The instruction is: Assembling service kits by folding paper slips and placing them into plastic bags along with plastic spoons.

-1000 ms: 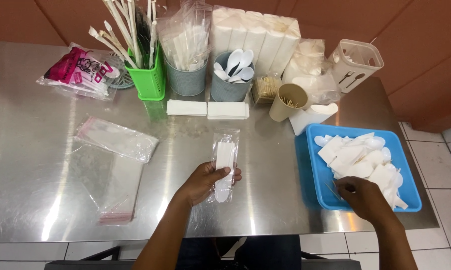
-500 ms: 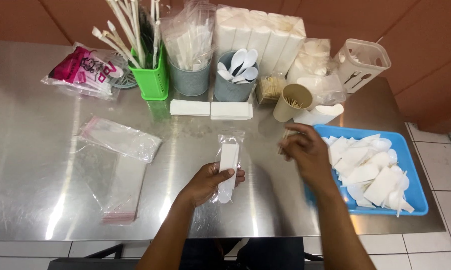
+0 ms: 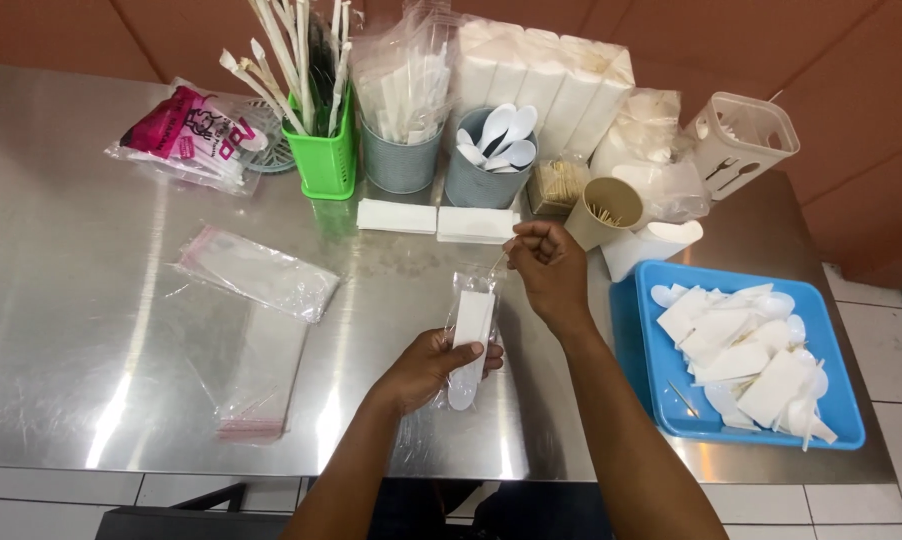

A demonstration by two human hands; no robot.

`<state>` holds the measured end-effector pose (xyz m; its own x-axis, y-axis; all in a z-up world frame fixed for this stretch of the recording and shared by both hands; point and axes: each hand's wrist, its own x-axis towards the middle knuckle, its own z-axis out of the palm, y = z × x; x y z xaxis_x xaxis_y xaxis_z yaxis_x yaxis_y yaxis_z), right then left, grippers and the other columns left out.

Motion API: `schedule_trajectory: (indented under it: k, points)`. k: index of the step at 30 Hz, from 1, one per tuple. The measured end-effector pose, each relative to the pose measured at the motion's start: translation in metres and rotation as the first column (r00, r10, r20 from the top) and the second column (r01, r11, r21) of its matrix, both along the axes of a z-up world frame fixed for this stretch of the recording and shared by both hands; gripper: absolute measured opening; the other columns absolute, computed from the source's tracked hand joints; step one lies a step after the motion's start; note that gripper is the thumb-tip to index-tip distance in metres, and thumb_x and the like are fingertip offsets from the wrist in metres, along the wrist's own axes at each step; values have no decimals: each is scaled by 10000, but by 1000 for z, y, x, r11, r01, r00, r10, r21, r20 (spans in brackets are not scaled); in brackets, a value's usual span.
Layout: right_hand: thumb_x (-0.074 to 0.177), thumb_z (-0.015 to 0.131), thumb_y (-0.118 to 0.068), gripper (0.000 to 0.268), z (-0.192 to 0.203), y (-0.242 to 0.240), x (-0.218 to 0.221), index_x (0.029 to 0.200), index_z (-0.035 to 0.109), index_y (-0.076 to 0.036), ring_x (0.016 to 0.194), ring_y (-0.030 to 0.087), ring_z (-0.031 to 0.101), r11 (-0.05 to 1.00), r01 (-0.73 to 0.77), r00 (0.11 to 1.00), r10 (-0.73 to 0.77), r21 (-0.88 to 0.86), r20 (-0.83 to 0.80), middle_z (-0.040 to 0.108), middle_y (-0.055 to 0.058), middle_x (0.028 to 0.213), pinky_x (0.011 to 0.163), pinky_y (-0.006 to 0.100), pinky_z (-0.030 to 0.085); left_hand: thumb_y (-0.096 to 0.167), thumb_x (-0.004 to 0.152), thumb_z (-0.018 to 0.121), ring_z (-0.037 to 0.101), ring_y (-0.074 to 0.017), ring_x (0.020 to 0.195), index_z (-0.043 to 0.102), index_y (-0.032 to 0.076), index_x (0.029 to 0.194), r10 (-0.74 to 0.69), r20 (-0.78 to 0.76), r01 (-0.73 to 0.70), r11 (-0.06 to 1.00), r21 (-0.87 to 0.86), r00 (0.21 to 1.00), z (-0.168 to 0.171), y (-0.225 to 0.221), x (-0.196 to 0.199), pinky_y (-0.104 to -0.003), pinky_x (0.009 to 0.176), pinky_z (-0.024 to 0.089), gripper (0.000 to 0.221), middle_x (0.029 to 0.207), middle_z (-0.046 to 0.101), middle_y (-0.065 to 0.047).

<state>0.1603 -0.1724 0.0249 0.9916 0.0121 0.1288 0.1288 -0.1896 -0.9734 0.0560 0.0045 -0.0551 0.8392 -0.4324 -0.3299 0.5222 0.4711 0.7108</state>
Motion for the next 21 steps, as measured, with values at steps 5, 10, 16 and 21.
schedule_trajectory:
  k: [5,10,16,21]
  points:
    - [942,753,-37,280,-5,-1,-2,1213,683,-30,719,116,658,998,-61,998,61,-26,-5,750,118,899,663,263,523,128,999,742,792,-275,1011,741,-37,1234,-3,0,3,1000,-2,1000,2,0,0,-407,912,657,288,1129,797,-192]
    - [936,761,-45,202,2,1,-5,1134,721,-45,680,102,618,994,-87,996,86,-69,-20,755,109,858,635,251,499,137,1004,738,794,-286,993,742,-33,1241,-10,12,10,1000,3,1000,-1,0,2,-409,896,656,292,1105,796,-191]
    - [918,745,-58,162,-1,1,-5,1079,757,-72,666,89,635,973,-141,989,133,-183,-58,778,90,827,608,262,505,135,1007,737,790,-286,979,743,-28,1242,-6,1,6,1000,-5,1000,2,0,2,-412,893,654,286,1094,794,-193]
    - [913,770,-108,174,10,5,-12,1082,766,-71,703,98,606,954,-174,979,142,-243,-144,777,89,816,625,271,498,134,1006,739,788,-269,933,752,-18,1224,1,-2,-1,1000,-8,1000,7,0,0,-411,886,655,266,1050,792,-180]
